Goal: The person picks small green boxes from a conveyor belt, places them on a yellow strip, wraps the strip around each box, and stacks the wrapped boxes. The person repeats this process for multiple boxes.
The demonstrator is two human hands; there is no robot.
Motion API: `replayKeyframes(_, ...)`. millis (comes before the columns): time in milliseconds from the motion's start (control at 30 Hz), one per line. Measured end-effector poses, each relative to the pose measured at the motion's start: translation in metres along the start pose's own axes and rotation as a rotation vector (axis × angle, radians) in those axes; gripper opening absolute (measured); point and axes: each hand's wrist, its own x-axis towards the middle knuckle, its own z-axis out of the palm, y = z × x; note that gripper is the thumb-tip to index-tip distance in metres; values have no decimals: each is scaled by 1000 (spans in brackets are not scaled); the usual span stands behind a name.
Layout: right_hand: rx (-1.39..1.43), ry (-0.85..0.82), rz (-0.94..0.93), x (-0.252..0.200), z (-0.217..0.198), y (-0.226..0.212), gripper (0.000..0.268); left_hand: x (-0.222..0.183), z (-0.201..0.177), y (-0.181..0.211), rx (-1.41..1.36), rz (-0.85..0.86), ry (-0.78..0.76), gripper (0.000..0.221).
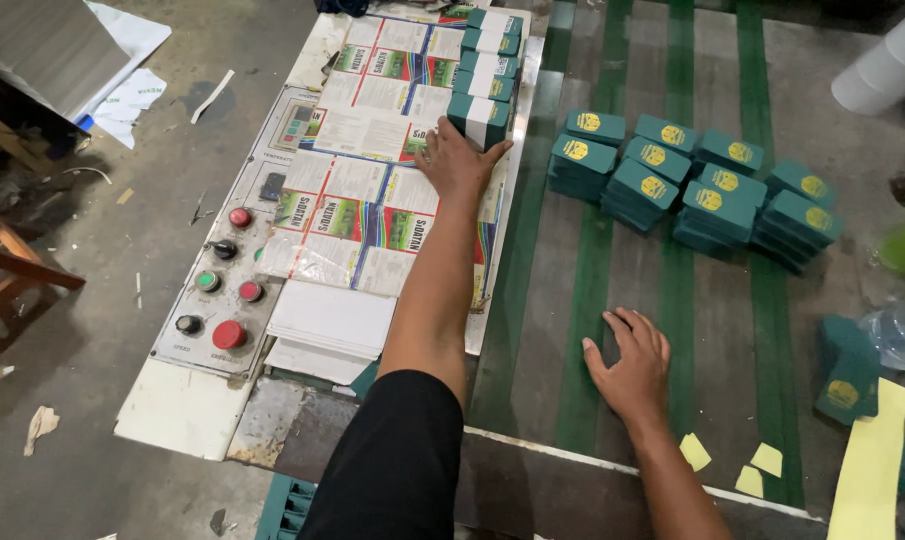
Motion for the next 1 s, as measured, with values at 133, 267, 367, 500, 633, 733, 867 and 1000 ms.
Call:
replayKeyframes(133, -9, 14, -1, 0, 3, 2, 51, -2, -10, 6, -18, -39, -61, 127)
replayKeyframes(267, -4, 1, 17, 0, 3, 1, 52, -3, -8, 5, -4, -36, -54, 129)
replayKeyframes(367, -9, -2, 22, -2, 5, 4, 52, -7, -14, 9, 3, -30, -43, 134)
replayKeyframes(500, 15, -3, 27, 1, 3, 2, 51, -6, -11, 8, 41, -44, -65, 121)
replayKeyframes(633, 1, 13, 14, -1, 5, 3, 51, -3, 0, 1, 47, -35, -31, 119)
replayKeyframes(733, -4, 21, 7, -1, 4, 3, 50, -3, -3, 4, 18, -35, -27, 117)
replayKeyframes(867, 9, 23, 7, -2, 4, 1, 50, -5, -10, 6, 29, -43, -46, 117)
replayKeyframes(1000, 17, 15, 12, -1, 2, 0, 50, -11, -25, 14, 6, -75, -88, 114)
